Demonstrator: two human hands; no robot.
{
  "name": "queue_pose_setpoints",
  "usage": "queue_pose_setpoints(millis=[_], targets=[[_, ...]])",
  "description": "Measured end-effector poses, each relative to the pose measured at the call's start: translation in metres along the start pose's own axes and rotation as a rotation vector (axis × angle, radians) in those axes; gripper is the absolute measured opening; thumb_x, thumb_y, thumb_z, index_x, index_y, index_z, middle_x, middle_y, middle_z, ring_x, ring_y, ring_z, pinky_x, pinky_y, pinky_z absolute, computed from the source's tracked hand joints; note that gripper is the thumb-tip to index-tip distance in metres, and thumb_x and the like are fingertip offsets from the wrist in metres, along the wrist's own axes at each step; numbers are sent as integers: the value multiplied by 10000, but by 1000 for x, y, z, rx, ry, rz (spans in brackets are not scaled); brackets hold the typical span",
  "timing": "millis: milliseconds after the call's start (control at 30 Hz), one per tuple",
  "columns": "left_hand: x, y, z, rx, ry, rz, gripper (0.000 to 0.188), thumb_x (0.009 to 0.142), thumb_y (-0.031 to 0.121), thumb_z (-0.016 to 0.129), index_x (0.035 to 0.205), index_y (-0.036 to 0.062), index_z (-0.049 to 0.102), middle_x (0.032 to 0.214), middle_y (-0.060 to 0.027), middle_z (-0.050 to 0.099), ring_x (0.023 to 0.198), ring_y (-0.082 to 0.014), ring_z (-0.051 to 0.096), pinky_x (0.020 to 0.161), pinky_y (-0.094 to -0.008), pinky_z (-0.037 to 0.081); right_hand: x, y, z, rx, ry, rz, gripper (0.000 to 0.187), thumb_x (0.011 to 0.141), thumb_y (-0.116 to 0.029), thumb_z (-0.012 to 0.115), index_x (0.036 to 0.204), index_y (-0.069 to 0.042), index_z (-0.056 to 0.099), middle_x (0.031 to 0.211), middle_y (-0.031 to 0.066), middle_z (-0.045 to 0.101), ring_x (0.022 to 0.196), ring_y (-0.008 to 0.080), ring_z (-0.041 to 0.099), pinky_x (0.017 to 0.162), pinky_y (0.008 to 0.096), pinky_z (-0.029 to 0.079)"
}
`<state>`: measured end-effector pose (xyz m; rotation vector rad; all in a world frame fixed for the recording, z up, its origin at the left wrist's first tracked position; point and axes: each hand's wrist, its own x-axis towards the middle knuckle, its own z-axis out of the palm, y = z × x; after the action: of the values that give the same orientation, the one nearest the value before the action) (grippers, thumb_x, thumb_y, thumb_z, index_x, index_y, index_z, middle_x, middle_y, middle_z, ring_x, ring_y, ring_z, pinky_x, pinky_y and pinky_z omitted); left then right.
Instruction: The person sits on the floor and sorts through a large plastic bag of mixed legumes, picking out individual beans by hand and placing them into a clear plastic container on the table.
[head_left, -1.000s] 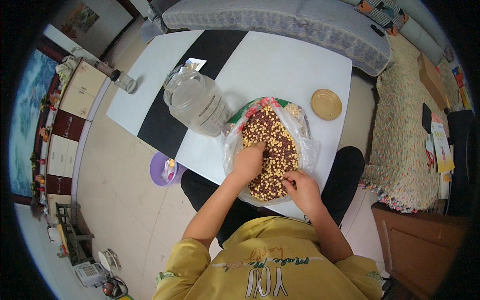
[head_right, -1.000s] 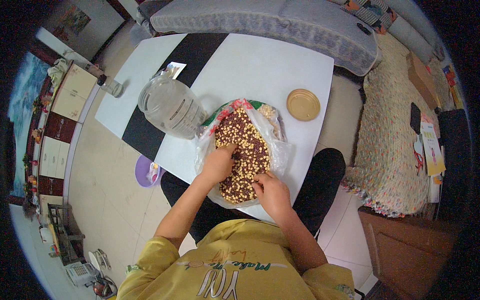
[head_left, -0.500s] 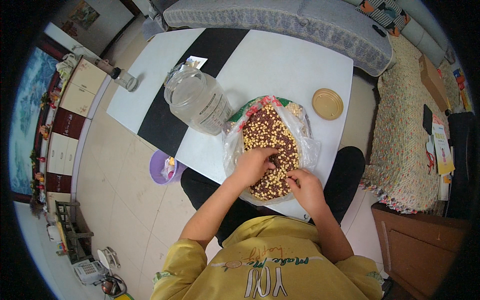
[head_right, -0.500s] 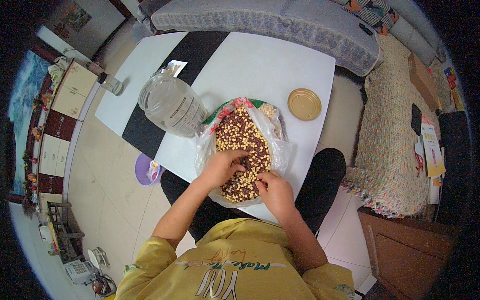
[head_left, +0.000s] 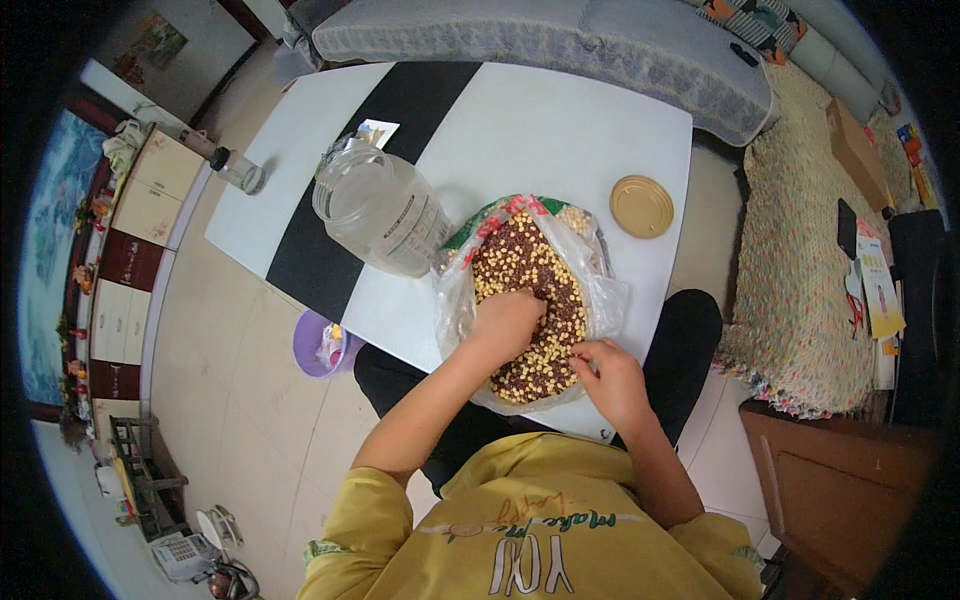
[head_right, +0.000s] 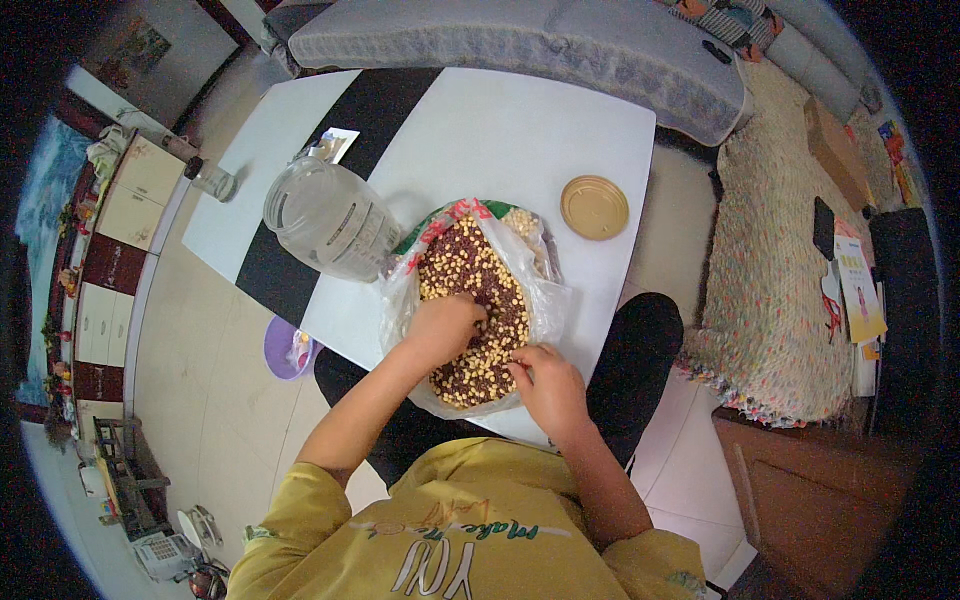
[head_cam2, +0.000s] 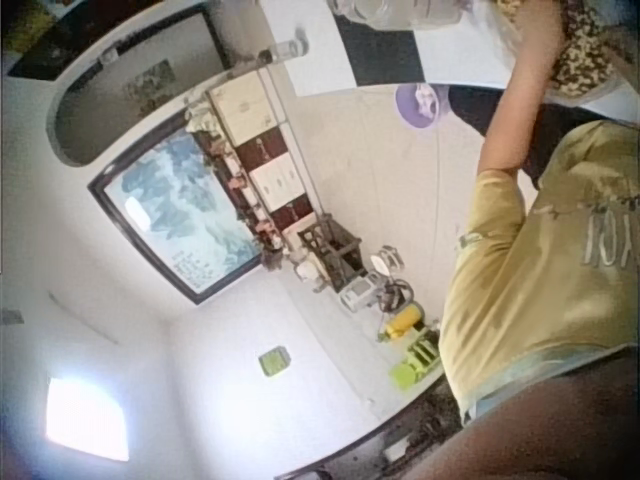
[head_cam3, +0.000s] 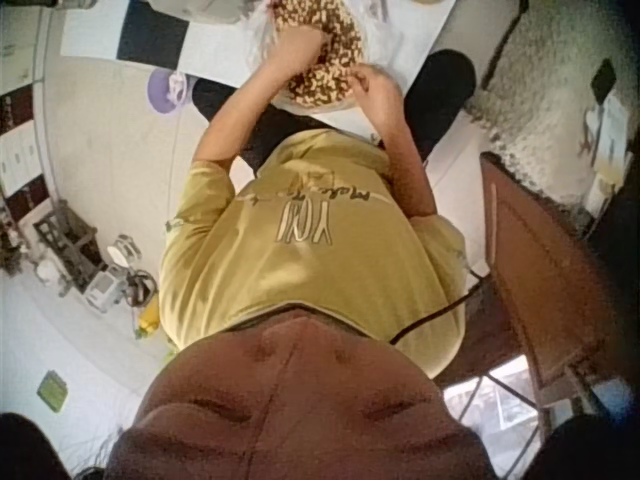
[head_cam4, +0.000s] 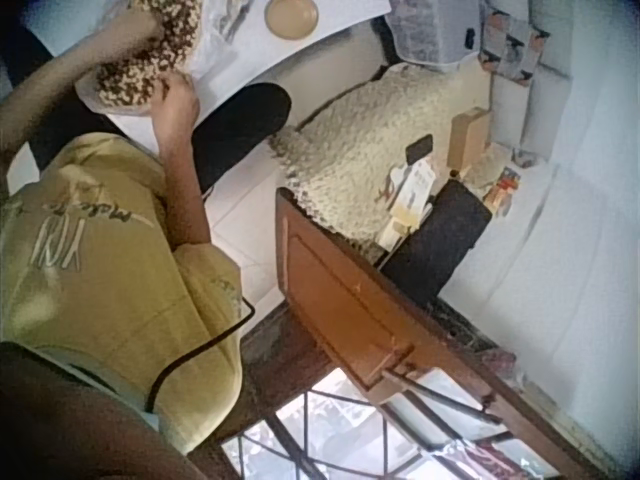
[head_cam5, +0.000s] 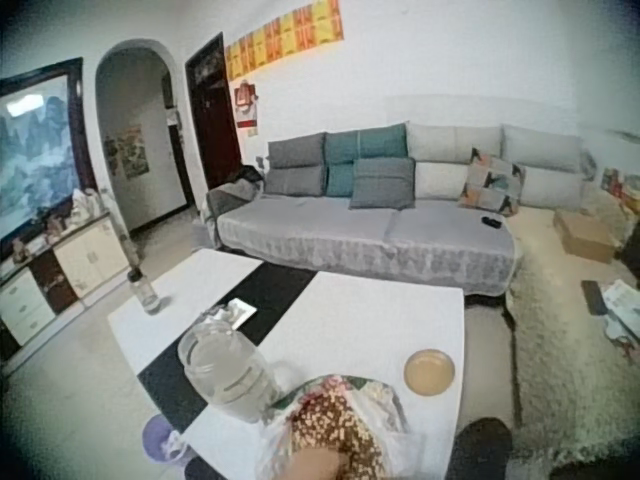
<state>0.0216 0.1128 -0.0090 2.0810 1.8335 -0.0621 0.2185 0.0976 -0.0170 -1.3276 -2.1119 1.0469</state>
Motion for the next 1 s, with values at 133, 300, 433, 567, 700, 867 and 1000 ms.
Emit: queue_pose_setpoints(millis=[133, 300, 433, 567, 700, 867, 1000], targets=[[-21, -18, 11, -202, 37, 76, 272, 719, 128, 680, 990, 101, 671, 955, -129, 633, 874, -319, 619, 732, -397, 499, 1, 6, 1, 17, 6, 9, 159, 790, -96, 671, 930, -23, 650, 832, 133, 634, 686, 258, 629, 620, 328, 496], [-50, -18, -1, -353, 69, -148, 487, 695, 115, 723, 1157, 64, 581, 1090, -178, 600, 961, -355, 590, 807, -404, 482, 8, 2, -1, -45, -13, 18, 201, 773, -84, 676, 959, -18, 639, 830, 129, 633, 715, 279, 626, 653, 344, 491], [-57, -13, 14, -353, 124, -183, 404, 710, 120, 708, 1087, 35, 592, 998, -187, 619, 910, -358, 601, 772, -423, 484, 13, -1, 1, -90, -65, 43, 263, 757, -81, 682, 1006, -15, 627, 830, 123, 629, 752, 292, 619, 682, 359, 487], [-52, -11, 34, -417, 185, -141, 295, 724, 122, 692, 991, 20, 617, 897, -202, 632, 875, -370, 606, 755, -441, 482, 18, -9, 7, -85, -88, 60, 318, 743, -102, 694, 1042, -22, 620, 843, 120, 621, 781, 297, 613, 696, 363, 484], [-52, -11, 38, -469, 188, -81, 241, 734, 115, 680, 947, 12, 633, 867, -206, 630, 857, -377, 604, 748, -440, 480, 21, -9, 14, -198, -148, 33, 325, 747, -151, 682, 1054, -73, 610, 947, 137, 617, 843, 320, 615, 722, 414, 492], [-61, -7, 33, -519, 209, 14, 220, 757, 108, 659, 962, 30, 642, 875, -191, 631, 838, -370, 602, 736, -427, 480, 21, -2, 17, -189, -184, 37, 214, 750, -172, 680, 944, -84, 656, 931, 126, 620, 840, 322, 612, 731, 411, 489], [-68, -6, 24, -489, 148, 29, 195, 775, 107, 643, 959, 44, 649, 871, -174, 633, 832, -358, 604, 730, -416, 483, 18, -2, 13, -153, -162, 54, 125, 761, -135, 665, 859, -58, 674, 869, 126, 624, 805, 321, 610, 717, 397, 485]])
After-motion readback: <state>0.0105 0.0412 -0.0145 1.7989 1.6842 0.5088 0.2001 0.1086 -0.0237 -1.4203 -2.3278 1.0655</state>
